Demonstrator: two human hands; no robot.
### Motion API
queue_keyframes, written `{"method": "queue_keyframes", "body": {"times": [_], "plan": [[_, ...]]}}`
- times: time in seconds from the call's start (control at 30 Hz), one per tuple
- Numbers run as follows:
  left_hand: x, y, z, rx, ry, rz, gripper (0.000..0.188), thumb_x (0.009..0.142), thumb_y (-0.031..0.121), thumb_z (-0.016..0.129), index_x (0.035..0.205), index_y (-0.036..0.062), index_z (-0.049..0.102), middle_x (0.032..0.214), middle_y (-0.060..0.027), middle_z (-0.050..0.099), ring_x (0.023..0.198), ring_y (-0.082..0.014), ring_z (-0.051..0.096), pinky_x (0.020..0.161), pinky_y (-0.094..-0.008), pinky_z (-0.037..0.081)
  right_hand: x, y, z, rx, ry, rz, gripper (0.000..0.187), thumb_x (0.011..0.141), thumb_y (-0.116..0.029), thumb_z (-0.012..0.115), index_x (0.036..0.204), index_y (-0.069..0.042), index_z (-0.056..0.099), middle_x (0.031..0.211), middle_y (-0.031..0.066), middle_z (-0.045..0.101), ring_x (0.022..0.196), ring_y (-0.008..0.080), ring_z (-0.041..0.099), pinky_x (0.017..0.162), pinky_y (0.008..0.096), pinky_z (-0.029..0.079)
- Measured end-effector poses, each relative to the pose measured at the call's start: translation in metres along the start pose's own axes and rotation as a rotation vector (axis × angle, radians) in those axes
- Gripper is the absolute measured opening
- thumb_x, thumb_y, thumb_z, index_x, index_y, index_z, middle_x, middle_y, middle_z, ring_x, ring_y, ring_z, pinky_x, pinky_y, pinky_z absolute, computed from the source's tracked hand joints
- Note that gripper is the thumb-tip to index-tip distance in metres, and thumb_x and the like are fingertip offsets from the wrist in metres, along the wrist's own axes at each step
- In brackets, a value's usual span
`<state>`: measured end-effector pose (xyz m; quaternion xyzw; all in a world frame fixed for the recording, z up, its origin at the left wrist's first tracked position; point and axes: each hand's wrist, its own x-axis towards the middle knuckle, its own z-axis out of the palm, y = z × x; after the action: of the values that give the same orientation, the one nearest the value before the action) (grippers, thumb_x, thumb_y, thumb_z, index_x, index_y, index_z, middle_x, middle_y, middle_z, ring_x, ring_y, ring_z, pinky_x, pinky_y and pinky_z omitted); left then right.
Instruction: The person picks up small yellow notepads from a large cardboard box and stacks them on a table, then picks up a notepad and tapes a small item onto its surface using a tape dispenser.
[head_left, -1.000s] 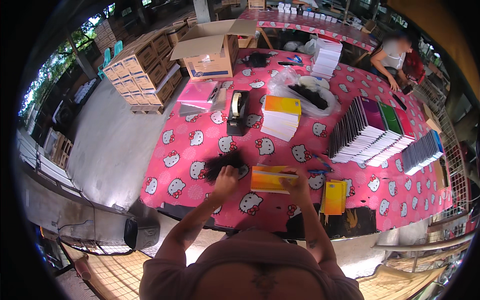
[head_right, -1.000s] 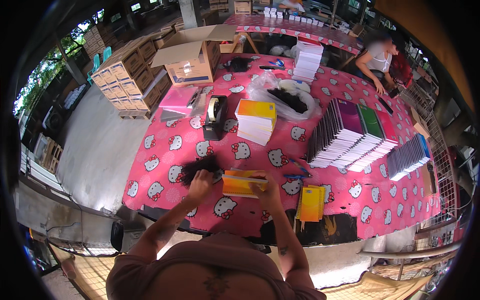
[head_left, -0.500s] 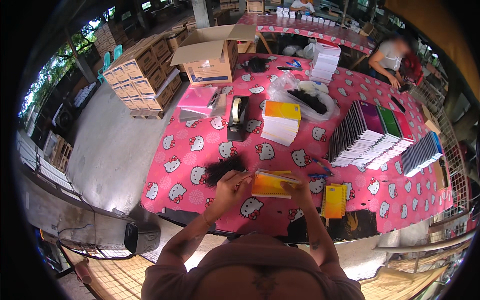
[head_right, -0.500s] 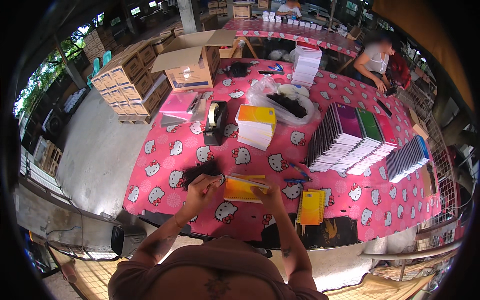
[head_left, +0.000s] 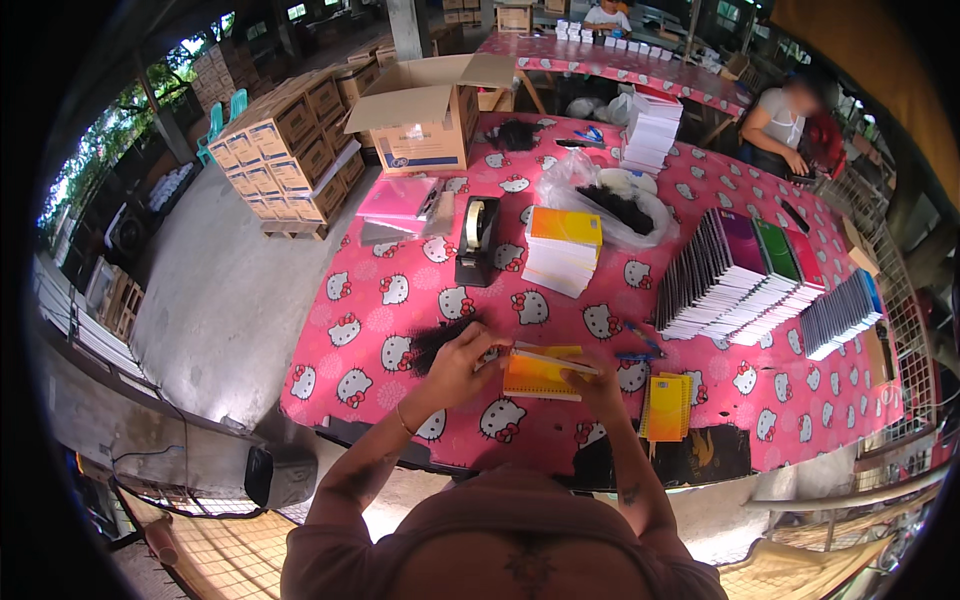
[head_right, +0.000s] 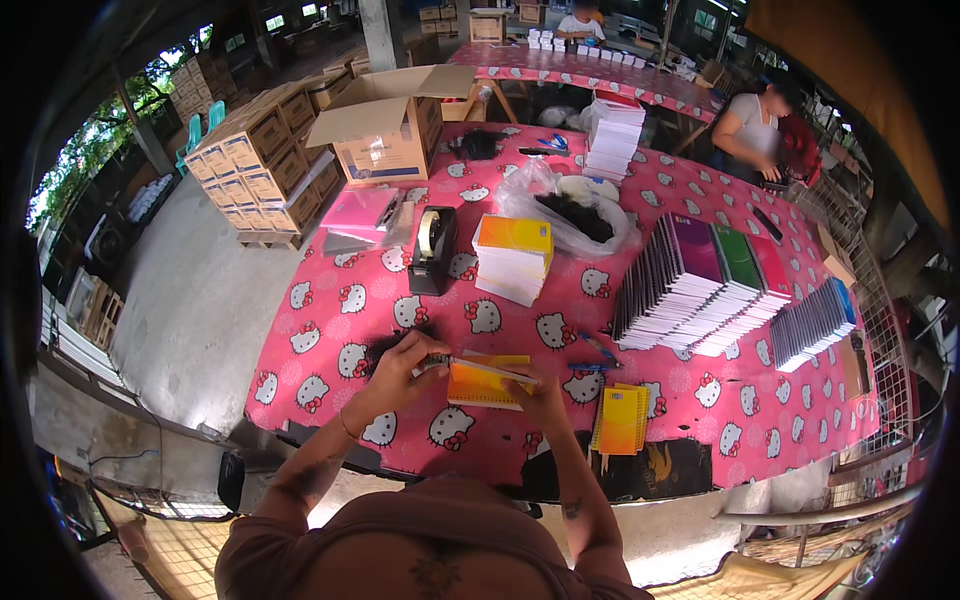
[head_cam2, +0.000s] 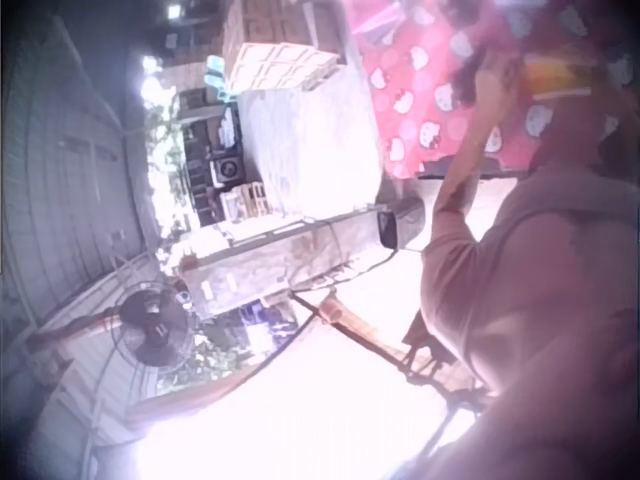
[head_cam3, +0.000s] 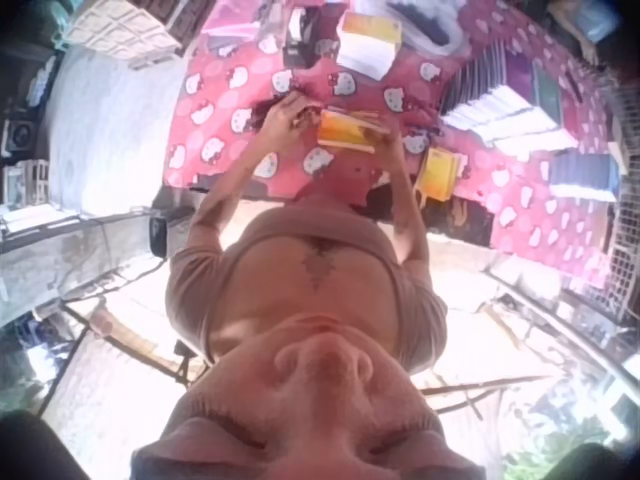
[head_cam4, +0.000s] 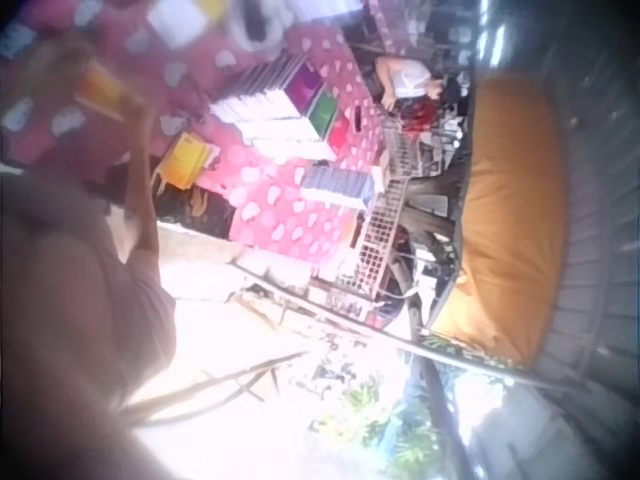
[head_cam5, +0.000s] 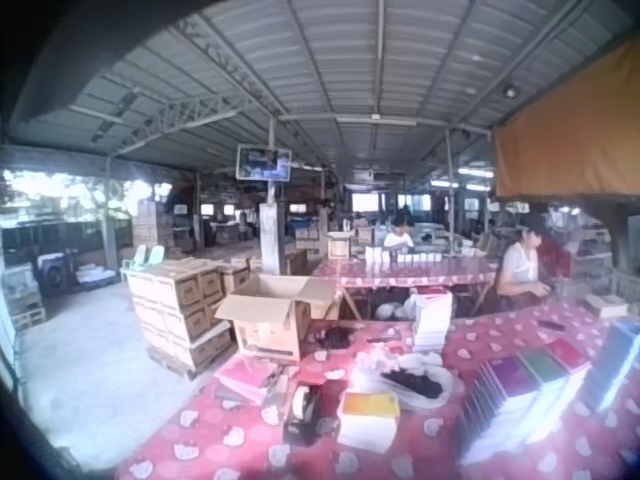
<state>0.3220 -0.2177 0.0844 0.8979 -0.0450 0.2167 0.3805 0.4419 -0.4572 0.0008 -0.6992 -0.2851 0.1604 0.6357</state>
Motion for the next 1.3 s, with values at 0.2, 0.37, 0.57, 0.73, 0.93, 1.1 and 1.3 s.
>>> {"method": "queue_keyframes", "body": {"times": [0.2,0.37,0.57,0.73,0.93,1.1,1.3], "plan": [[0.016,0.003,-0.01,0.071,-0.099,0.18,0.025,0.089,0.023,0.067,0.111,0.01,0.065,0.087,-0.0095,0.057,0.076,-0.0303,0.063,0.068,-0.0399,0.053,-0.004,-0.032,0.003,-0.001,-0.009,0.012,0.026,0.088,-0.009,0.07,0.113,-0.001,0.068,0.103,0.0066,0.071,0.09,0.0095,0.064,0.075,0.0243,0.051],[0.023,0.006,-0.012,0.379,-0.232,0.189,0.038,0.092,0.033,0.062,0.12,0.0083,0.061,0.105,-0.0118,0.056,0.106,-0.0302,0.057,0.086,-0.0485,0.047,-0.007,-0.045,0.004,-0.007,-0.019,0.091,0.028,0.088,-0.01,0.07,0.114,0.0,0.067,0.103,0.0052,0.07,0.092,0.0089,0.062,0.08,0.0249,0.05],[-0.01,0.039,0.031,0.813,-0.105,0.175,0.071,0.092,0.052,0.053,0.139,-0.0002,0.044,0.145,-0.0194,0.041,0.138,-0.0337,0.037,0.107,-0.0625,0.026,-0.011,-0.065,0.017,0.075,0.206,-0.015,0.031,0.09,-0.016,0.069,0.116,0.0,0.067,0.102,0.0056,0.07,0.09,0.0099,0.063,0.08,0.0246,0.051],[0.028,0.045,0.009,0.851,0.105,0.082,0.082,0.087,0.053,0.059,0.145,-0.0005,0.036,0.152,-0.024,0.032,0.144,-0.0365,0.029,0.109,-0.0621,0.023,-0.011,-0.09,0.027,0.03,0.189,0.045,0.031,0.09,-0.016,0.069,0.117,-0.001,0.067,0.098,0.0036,0.07,0.089,0.0084,0.062,0.078,0.0246,0.05],[0.017,0.054,0.012,0.826,-0.095,0.179,0.086,0.086,0.054,0.059,0.145,-0.0027,0.034,0.152,-0.0261,0.03,0.144,-0.0391,0.026,0.111,-0.0644,0.018,-0.013,-0.08,0.023,0.038,0.193,-0.017,0.034,0.09,-0.015,0.068,0.119,0.002,0.065,0.097,0.0037,0.07,0.09,0.0075,0.061,0.08,0.0245,0.05],[-0.004,0.042,0.029,0.737,-0.114,0.285,0.084,0.088,0.057,0.053,0.144,-0.0029,0.035,0.153,-0.0254,0.031,0.144,-0.0395,0.027,0.111,-0.0649,0.016,-0.018,-0.104,0.022,0.14,0.195,-0.027,0.036,0.091,-0.014,0.068,0.121,0.003,0.063,0.101,0.006,0.07,0.092,0.0081,0.061,0.083,0.0245,0.05],[0.036,0.068,0.004,0.755,0.026,0.295,0.082,0.089,0.057,0.053,0.144,-0.002,0.036,0.152,-0.0235,0.033,0.145,-0.0362,0.028,0.112,-0.0638,0.019,-0.02,-0.105,0.023,0.128,0.138,-0.041,0.036,0.089,-0.009,0.069,0.123,0.001,0.064,0.105,0.0041,0.07,0.097,0.0068,0.06,0.085,0.0232,0.049]]}}
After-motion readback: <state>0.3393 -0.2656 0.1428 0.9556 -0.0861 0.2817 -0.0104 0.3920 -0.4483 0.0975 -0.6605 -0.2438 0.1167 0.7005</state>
